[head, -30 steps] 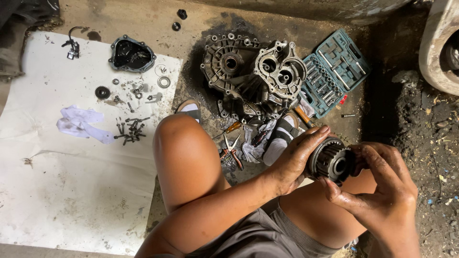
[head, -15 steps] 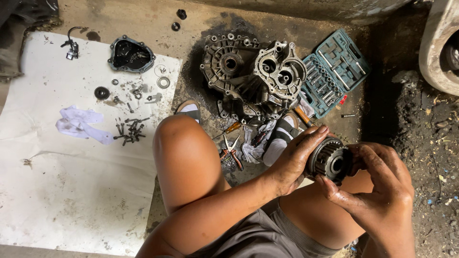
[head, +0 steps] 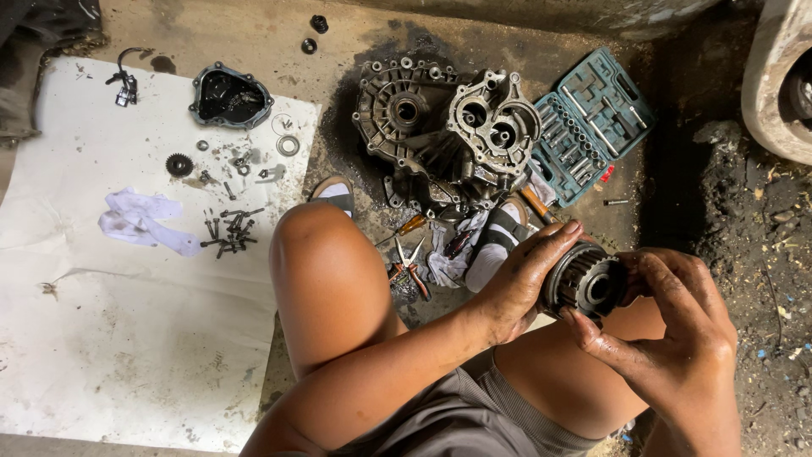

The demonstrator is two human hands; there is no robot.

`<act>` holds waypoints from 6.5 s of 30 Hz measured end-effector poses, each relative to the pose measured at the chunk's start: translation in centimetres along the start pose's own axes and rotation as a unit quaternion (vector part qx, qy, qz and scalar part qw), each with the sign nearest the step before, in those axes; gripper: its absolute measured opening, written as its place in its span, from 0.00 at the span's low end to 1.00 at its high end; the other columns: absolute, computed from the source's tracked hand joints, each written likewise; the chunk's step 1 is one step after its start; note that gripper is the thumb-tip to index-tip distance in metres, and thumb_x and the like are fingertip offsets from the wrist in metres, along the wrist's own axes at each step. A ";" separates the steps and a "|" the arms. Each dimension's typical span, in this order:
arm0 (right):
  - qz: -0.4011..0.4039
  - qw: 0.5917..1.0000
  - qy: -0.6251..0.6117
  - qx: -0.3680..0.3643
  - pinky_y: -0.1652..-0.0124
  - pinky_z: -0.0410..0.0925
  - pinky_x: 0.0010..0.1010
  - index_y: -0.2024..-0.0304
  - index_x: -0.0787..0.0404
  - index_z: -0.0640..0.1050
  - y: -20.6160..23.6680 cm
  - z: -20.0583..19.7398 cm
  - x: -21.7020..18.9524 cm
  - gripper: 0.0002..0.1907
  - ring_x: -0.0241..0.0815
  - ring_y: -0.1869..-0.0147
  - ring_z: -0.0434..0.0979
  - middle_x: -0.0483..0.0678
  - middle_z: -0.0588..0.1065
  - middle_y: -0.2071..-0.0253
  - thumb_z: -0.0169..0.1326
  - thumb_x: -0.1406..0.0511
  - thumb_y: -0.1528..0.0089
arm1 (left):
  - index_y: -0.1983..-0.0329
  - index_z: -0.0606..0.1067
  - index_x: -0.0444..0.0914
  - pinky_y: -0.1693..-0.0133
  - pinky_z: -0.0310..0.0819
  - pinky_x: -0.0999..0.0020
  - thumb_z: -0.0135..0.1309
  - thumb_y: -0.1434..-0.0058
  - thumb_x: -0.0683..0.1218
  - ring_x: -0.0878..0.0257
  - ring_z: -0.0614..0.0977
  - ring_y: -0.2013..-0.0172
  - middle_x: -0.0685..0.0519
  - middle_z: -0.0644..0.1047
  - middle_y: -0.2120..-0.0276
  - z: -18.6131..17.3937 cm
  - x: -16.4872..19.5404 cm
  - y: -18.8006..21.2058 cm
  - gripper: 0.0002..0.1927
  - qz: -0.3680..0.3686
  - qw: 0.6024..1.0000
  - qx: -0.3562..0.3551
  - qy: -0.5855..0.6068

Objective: The person sits on the floor and works on a disassembled engine, handling gears and internal components. They remove and inspect a gear assembly, then place it back into the engine casing.

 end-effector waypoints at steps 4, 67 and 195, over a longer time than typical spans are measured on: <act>0.003 1.000 0.007 0.003 0.53 0.72 0.32 0.48 0.79 0.75 -0.1 0.0 -0.2 0.36 0.45 0.51 0.75 0.58 0.73 0.51 0.73 0.69 0.56 | 0.47 0.72 0.37 0.53 0.77 0.70 0.45 0.22 0.60 0.69 0.79 0.57 0.54 0.76 0.57 0.1 0.0 0.0 0.21 0.003 1.000 -0.004 -0.003; -0.010 1.000 -0.003 -0.014 0.52 0.71 0.43 0.42 0.75 0.70 4.5 4.8 1.5 0.46 0.61 0.46 0.74 0.64 0.70 0.48 0.73 0.55 0.55 | 0.40 0.71 0.32 0.37 0.71 0.45 0.43 0.19 0.57 0.41 0.78 0.46 0.34 0.76 0.48 -0.3 1.3 -1.0 0.23 -0.006 0.936 -0.065 0.346; -0.245 0.959 -0.061 -0.131 0.42 0.67 0.44 0.39 0.60 0.75 -9.0 1.0 2.4 0.36 0.54 0.37 0.72 0.54 0.71 0.42 0.67 0.58 0.48 | 0.41 0.70 0.34 0.29 0.58 0.56 0.31 0.21 0.58 0.57 0.68 0.33 0.44 0.68 0.35 -6.2 7.4 -5.8 0.27 0.039 0.964 -0.006 -0.264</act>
Point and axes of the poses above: each hand's wrist, its own y-axis away from the middle knuckle, its own z-axis out of the palm, x = y × z, the point moved 6 cm from there along -y, towards the middle knuckle
